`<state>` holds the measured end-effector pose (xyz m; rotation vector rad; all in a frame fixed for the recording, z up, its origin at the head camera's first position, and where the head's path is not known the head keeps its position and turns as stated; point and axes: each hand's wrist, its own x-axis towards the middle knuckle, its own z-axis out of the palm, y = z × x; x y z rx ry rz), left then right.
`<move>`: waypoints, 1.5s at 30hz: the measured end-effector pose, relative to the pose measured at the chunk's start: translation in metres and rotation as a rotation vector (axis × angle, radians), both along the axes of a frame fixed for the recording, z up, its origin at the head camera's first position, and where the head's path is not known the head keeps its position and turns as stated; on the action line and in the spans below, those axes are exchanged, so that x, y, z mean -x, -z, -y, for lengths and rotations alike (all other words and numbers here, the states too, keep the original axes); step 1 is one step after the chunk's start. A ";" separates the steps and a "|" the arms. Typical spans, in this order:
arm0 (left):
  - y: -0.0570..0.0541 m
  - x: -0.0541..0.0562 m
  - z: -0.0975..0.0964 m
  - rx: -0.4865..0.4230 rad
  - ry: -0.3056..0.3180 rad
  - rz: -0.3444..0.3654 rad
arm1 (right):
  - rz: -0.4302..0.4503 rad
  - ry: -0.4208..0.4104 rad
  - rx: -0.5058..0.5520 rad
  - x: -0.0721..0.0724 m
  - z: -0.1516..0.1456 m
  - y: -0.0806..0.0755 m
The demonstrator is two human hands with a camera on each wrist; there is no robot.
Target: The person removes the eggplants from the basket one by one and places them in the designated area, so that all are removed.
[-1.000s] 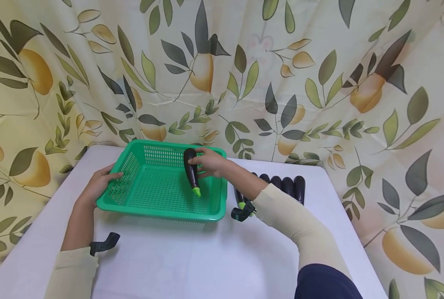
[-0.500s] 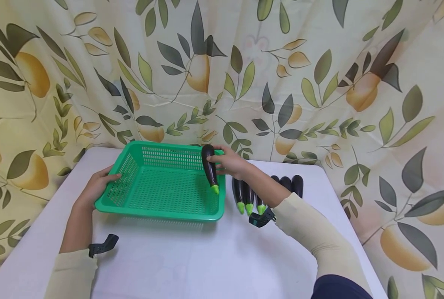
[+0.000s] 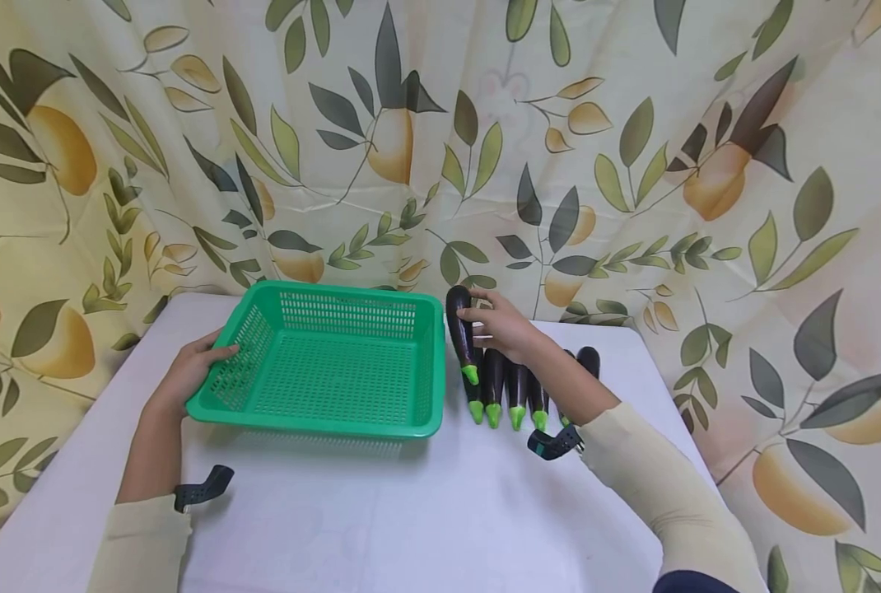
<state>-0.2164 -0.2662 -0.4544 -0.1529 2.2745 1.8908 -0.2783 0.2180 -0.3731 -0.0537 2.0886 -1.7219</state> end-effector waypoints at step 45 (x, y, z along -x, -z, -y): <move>0.002 -0.001 0.000 0.027 0.003 -0.014 | -0.048 0.410 -0.284 -0.026 -0.196 0.047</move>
